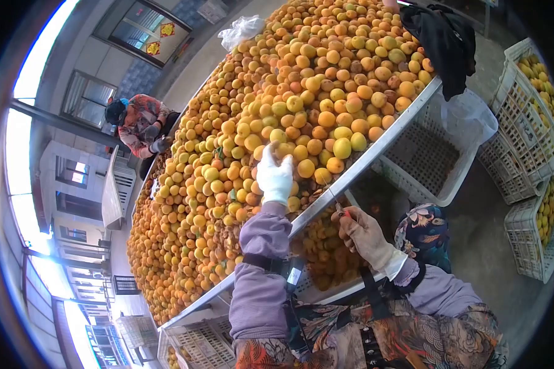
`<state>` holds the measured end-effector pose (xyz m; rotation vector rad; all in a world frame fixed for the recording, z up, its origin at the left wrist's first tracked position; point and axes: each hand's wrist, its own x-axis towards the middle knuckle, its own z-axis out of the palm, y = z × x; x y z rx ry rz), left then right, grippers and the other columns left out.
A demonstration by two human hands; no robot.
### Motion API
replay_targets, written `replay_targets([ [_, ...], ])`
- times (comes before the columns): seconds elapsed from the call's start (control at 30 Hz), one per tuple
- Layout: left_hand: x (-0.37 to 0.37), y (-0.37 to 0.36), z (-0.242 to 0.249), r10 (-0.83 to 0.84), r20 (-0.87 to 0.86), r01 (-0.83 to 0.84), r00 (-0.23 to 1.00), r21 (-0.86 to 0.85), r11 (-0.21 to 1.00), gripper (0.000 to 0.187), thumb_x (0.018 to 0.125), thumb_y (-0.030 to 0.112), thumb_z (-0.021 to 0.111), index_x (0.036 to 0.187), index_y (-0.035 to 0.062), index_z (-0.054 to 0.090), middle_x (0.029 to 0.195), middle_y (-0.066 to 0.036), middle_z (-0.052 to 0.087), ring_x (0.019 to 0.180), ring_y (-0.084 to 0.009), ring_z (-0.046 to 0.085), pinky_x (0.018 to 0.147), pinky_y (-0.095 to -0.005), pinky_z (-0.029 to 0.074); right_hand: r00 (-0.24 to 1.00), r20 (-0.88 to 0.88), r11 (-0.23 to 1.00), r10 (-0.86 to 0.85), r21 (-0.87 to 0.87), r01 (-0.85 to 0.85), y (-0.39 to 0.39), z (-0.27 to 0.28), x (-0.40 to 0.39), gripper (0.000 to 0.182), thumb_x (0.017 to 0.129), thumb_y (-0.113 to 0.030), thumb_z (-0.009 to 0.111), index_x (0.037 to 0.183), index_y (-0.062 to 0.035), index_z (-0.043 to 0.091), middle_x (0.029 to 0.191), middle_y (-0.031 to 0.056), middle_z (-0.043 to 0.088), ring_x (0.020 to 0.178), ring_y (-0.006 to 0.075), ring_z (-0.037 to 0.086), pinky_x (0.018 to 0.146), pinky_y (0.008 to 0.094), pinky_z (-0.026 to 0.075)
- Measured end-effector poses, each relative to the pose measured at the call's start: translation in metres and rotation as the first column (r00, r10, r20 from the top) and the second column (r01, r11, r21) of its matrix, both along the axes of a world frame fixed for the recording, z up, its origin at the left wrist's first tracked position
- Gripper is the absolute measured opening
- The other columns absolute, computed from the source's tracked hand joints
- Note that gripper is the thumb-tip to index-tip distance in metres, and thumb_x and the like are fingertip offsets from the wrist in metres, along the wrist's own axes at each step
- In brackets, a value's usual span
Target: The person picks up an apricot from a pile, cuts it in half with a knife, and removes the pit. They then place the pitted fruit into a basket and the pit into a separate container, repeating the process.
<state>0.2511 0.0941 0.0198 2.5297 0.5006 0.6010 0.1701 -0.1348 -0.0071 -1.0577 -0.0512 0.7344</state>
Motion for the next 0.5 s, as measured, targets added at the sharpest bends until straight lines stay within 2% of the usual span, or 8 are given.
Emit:
replay_targets([
  [0.07, -0.013, 0.004, 0.006, -0.089, 0.177, 0.148, 0.98, -0.357, 0.922, 0.042, 0.082, 0.011, 0.062, 0.122, 0.0054, 0.05, 0.114, -0.007, 0.054, 0.097, -0.0139, 0.052, 0.082, -0.0265, 0.046, 1.0, 0.001, 0.999, 0.02, 0.032, -0.02, -0.001, 0.0, 0.001, 0.028, 0.093, -0.036, 0.053, 0.105, -0.0111, 0.056, 0.066, -0.0046, 0.05, 0.05, 0.0029, 0.043, 0.043, 0.0168, 0.035],
  [0.1, -0.026, -0.006, 0.02, -0.108, 0.273, 0.219, 0.956, -0.418, 0.882, 0.042, 0.085, 0.012, 0.059, 0.124, 0.0047, 0.048, 0.115, -0.008, 0.053, 0.099, -0.0154, 0.053, 0.085, -0.0264, 0.045, 0.999, 0.004, 0.997, 0.037, 0.065, -0.037, -0.001, 0.0, 0.002, 0.03, 0.093, -0.039, 0.052, 0.105, -0.0117, 0.057, 0.065, -0.0048, 0.05, 0.049, 0.003, 0.042, 0.043, 0.0169, 0.034],
  [0.17, -0.056, -0.014, 0.042, -0.077, 0.283, 0.257, 0.956, -0.681, 0.686, 0.043, 0.087, 0.013, 0.057, 0.128, 0.0057, 0.044, 0.115, -0.009, 0.053, 0.099, -0.0189, 0.056, 0.088, -0.0306, 0.046, 0.998, 0.006, 0.994, 0.063, 0.088, -0.063, -0.002, 0.001, 0.002, 0.03, 0.093, -0.039, 0.052, 0.105, -0.0116, 0.057, 0.065, -0.0051, 0.051, 0.048, 0.0031, 0.043, 0.042, 0.017, 0.034],
  [0.2, -0.071, -0.015, 0.042, -0.07, 0.386, 0.375, 0.92, -0.813, 0.445, 0.043, 0.087, 0.012, 0.055, 0.128, 0.0062, 0.042, 0.112, -0.01, 0.053, 0.098, -0.0198, 0.056, 0.088, -0.0337, 0.046, 0.997, 0.005, 0.991, 0.08, 0.106, -0.08, -0.002, 0.001, 0.002, 0.031, 0.093, -0.039, 0.051, 0.105, -0.0115, 0.058, 0.064, -0.0054, 0.051, 0.048, 0.0032, 0.043, 0.042, 0.0171, 0.033],
  [0.23, -0.088, -0.019, 0.041, -0.029, 0.48, 0.478, 0.877, -0.862, 0.167, 0.043, 0.088, 0.011, 0.054, 0.129, 0.0067, 0.041, 0.109, -0.01, 0.053, 0.098, -0.0207, 0.055, 0.087, -0.0368, 0.047, 0.996, 0.008, 0.99, 0.094, 0.104, -0.094, -0.002, 0.0, 0.001, 0.031, 0.093, -0.039, 0.051, 0.105, -0.0115, 0.058, 0.064, -0.0054, 0.051, 0.048, 0.0032, 0.043, 0.042, 0.0171, 0.033],
  [0.27, -0.106, -0.027, 0.039, -0.014, 0.521, 0.521, 0.853, -0.853, 0.013, 0.043, 0.089, 0.012, 0.051, 0.13, 0.0069, 0.039, 0.112, -0.011, 0.052, 0.099, -0.0237, 0.056, 0.088, -0.0414, 0.047, 0.99, -0.002, 0.982, 0.144, 0.122, -0.142, -0.002, 0.0, 0.001, 0.031, 0.093, -0.04, 0.051, 0.104, -0.0114, 0.058, 0.064, -0.0056, 0.052, 0.048, 0.0032, 0.043, 0.041, 0.0172, 0.033],
  [0.4, -0.167, -0.049, 0.015, 0.136, 0.462, 0.479, 0.876, -0.866, -0.146, 0.05, 0.089, 0.014, 0.054, 0.135, 0.0079, 0.035, 0.116, -0.012, 0.051, 0.103, -0.0272, 0.055, 0.095, -0.0439, 0.044, 0.953, 0.071, 0.952, 0.295, 0.059, -0.299, 0.002, 0.008, -0.008, 0.031, 0.094, -0.039, 0.05, 0.103, -0.0107, 0.059, 0.064, -0.0052, 0.053, 0.049, 0.0028, 0.045, 0.043, 0.0164, 0.036],
  [0.5, -0.199, -0.062, 0.004, 0.152, 0.415, 0.434, 0.897, -0.892, -0.128, 0.051, 0.089, 0.009, 0.055, 0.136, 0.0049, 0.034, 0.116, -0.013, 0.05, 0.105, -0.0252, 0.055, 0.096, -0.0419, 0.044, 0.919, 0.111, 0.925, 0.379, -0.007, -0.381, 0.002, 0.015, -0.024, 0.03, 0.095, -0.037, 0.049, 0.101, -0.0093, 0.058, 0.064, -0.0043, 0.053, 0.05, 0.0039, 0.046, 0.043, 0.0163, 0.037],
])
